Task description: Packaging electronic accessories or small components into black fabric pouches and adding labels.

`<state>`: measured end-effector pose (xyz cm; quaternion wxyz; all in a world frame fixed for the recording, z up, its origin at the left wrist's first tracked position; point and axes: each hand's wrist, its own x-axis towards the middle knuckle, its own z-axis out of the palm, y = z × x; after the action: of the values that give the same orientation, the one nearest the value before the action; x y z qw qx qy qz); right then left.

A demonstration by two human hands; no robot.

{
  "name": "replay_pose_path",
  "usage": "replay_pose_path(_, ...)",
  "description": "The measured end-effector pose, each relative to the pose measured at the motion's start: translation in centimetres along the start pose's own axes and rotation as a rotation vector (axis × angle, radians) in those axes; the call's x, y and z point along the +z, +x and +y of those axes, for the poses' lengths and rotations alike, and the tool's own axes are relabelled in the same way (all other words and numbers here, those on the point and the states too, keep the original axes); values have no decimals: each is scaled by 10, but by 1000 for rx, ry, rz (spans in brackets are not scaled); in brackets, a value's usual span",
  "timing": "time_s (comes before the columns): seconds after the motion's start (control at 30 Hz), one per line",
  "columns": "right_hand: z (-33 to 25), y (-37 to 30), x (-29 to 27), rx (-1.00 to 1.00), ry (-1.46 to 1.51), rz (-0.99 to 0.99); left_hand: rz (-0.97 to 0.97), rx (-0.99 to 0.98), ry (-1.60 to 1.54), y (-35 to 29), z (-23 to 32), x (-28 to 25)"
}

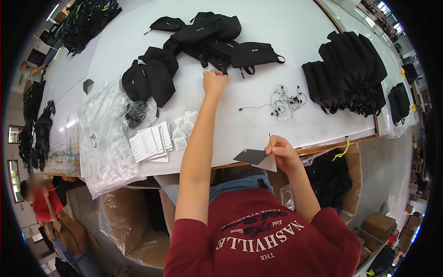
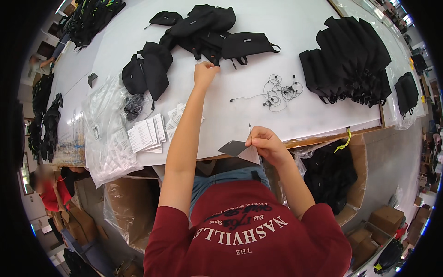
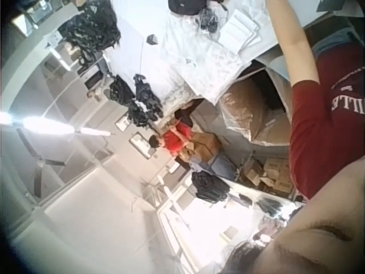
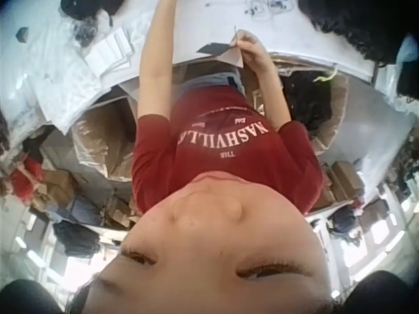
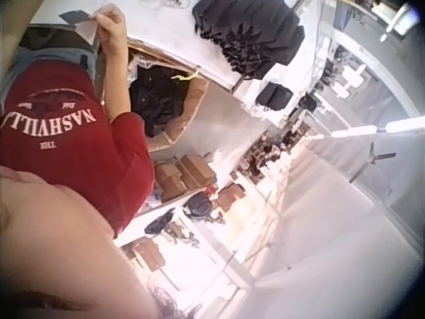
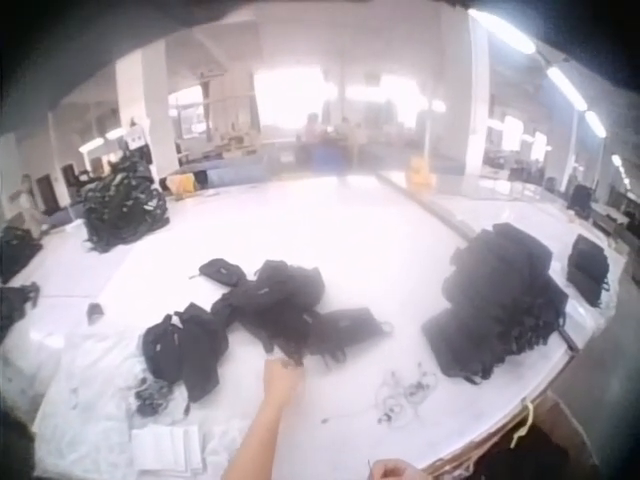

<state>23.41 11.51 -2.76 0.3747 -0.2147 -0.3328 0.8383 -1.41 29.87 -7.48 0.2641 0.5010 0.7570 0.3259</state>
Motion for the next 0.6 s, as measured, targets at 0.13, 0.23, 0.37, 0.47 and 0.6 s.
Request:
replay_pose_path(0.13, -5, 9, 19, 21, -29, -11, -155, -109, -510, -6, -6, -15)
replay_pose_path(0.23, -14, 17, 33, 117, -145, 22, -51, 26, -620, -36, -2, -23)
replay_pose_path(0.37, -19, 27, 37, 36, -305, 229, -33, 220, -617, -102, 7, -46)
replay_pose_path(0.47, -17, 38, 48, 15, -390, 322, -153, 197, -545, -156, 26, -74)
replay_pose_path(0.6, -1, 44, 51, -171, -685, 416, -305, 77, -605, -192, 27, -88)
